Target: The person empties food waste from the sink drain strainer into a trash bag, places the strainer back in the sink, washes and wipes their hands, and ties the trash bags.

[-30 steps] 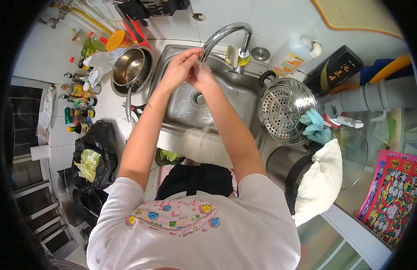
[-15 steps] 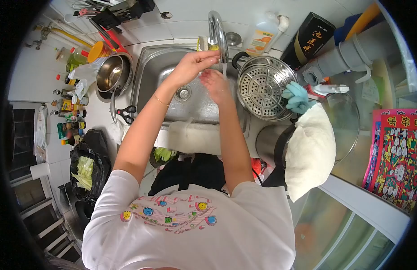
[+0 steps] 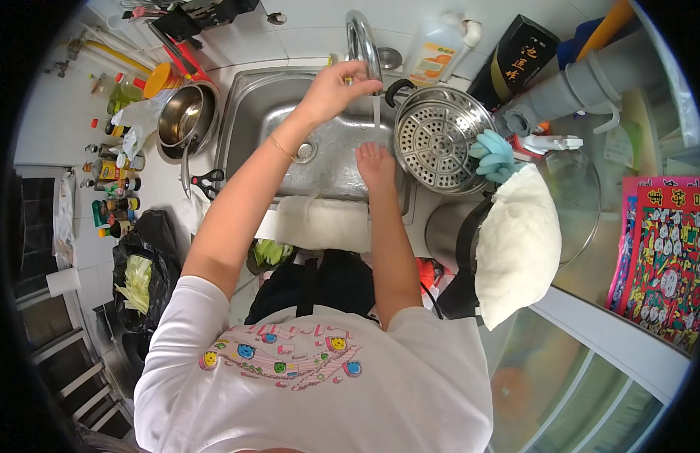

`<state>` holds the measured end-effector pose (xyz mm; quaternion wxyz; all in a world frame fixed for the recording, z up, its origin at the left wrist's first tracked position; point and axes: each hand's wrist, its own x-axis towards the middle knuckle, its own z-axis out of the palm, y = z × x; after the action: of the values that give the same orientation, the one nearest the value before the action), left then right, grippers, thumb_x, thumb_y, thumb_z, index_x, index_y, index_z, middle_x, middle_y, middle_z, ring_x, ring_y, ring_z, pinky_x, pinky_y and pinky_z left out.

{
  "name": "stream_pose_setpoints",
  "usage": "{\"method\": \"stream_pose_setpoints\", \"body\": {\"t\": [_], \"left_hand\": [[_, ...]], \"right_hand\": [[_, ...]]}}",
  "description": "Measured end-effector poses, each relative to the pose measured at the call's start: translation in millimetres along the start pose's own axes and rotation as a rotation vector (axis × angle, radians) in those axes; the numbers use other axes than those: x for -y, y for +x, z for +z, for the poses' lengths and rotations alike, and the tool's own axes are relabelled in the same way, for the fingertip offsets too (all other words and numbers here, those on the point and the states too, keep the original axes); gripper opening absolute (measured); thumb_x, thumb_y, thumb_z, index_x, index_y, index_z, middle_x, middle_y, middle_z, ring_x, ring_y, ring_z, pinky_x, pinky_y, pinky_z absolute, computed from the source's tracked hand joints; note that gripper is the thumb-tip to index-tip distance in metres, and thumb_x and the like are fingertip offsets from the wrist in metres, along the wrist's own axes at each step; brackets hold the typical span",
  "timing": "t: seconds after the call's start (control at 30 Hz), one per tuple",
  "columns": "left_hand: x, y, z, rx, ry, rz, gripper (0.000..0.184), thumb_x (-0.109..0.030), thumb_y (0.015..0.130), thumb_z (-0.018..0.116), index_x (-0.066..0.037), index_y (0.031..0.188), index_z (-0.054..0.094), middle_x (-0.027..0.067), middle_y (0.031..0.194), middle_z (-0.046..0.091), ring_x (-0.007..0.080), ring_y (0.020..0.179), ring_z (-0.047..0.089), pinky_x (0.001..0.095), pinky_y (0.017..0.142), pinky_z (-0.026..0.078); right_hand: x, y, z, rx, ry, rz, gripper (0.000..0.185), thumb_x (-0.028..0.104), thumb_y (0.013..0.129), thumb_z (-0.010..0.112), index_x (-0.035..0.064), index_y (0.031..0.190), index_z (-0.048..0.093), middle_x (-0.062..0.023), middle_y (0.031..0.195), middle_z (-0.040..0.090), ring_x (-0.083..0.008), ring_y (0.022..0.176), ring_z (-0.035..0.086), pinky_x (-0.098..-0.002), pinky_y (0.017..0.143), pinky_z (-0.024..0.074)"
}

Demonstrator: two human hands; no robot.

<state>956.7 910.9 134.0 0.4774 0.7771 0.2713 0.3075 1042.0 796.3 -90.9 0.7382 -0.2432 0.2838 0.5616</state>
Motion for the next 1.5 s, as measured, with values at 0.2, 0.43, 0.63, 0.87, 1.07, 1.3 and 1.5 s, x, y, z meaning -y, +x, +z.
{"method": "stream_pose_setpoints", "body": {"t": [0.2,0.43,0.63,0.87,1.07,1.3,1.5], "left_hand": [[-4,-6,-13,0.024,-0.003,-0.055,0.03,-0.025,0.076,0.077,0.0,0.086,0.063,0.0015,0.069,0.055,0.0101,0.067,0.047,0.0264,0.066,0.043],[2,-13,-25,0.006,-0.024,-0.036,0.033,-0.024,0.076,0.077,0.002,0.093,0.065,0.002,0.072,0.059,0.01,0.067,0.048,0.0257,0.067,0.044],[-3,-12,-32,0.062,-0.017,-0.049,0.026,-0.023,0.079,0.074,-0.001,0.092,0.067,-0.001,0.073,0.058,0.0103,0.075,0.047,0.0277,0.073,0.043],[-11,-15,-40,0.084,0.067,-0.057,0.031,-0.026,0.079,0.074,0.0,0.092,0.066,0.002,0.078,0.061,0.013,0.078,0.05,0.0286,0.075,0.044],[6,-16,-50,0.054,0.096,-0.023,0.04,-0.026,0.077,0.075,0.002,0.105,0.066,0.0072,0.086,0.066,0.0146,0.081,0.057,0.0292,0.078,0.046],[12,-20,-66,0.072,0.035,-0.054,0.038,-0.025,0.078,0.075,-0.002,0.107,0.067,0.0046,0.087,0.064,0.0148,0.085,0.054,0.0304,0.082,0.045],[9,-26,-87,0.075,0.123,-0.009,0.034,-0.023,0.079,0.072,-0.003,0.105,0.067,0.0032,0.086,0.062,0.0159,0.089,0.052,0.0308,0.082,0.044]], "right_hand": [[-5,24,21,0.002,0.051,-0.108,0.038,0.027,0.099,0.033,0.0073,0.13,0.041,-0.005,0.122,0.047,-0.0205,0.113,0.044,-0.045,0.106,0.0241],[-1,34,19,0.068,-0.015,-0.07,0.038,0.034,0.099,0.031,0.0135,0.125,0.05,0.0014,0.117,0.052,-0.0158,0.108,0.048,-0.0425,0.101,0.0288],[-17,45,34,0.236,-0.248,-0.078,0.029,0.033,0.097,0.032,0.0142,0.103,0.053,0.0011,0.102,0.056,-0.0143,0.093,0.051,-0.0396,0.089,0.0369],[-13,58,47,0.564,-0.156,-0.102,0.024,0.027,0.095,0.033,0.0132,0.093,0.053,0.0005,0.09,0.058,-0.0186,0.086,0.053,-0.036,0.077,0.0425],[-9,49,51,0.366,-0.189,0.104,0.034,0.032,0.098,0.028,0.0109,0.098,0.055,-0.0014,0.099,0.059,-0.0201,0.092,0.052,-0.0392,0.08,0.0411],[-44,-2,99,0.251,-0.338,0.14,0.041,0.035,0.099,0.025,0.0085,0.106,0.054,-0.0012,0.1,0.06,-0.0198,0.095,0.053,-0.0394,0.088,0.0364],[-68,25,113,0.407,-0.365,0.149,0.033,0.031,0.098,0.028,0.0125,0.107,0.054,-0.0013,0.1,0.059,-0.0161,0.097,0.054,-0.0377,0.09,0.0355]]}}
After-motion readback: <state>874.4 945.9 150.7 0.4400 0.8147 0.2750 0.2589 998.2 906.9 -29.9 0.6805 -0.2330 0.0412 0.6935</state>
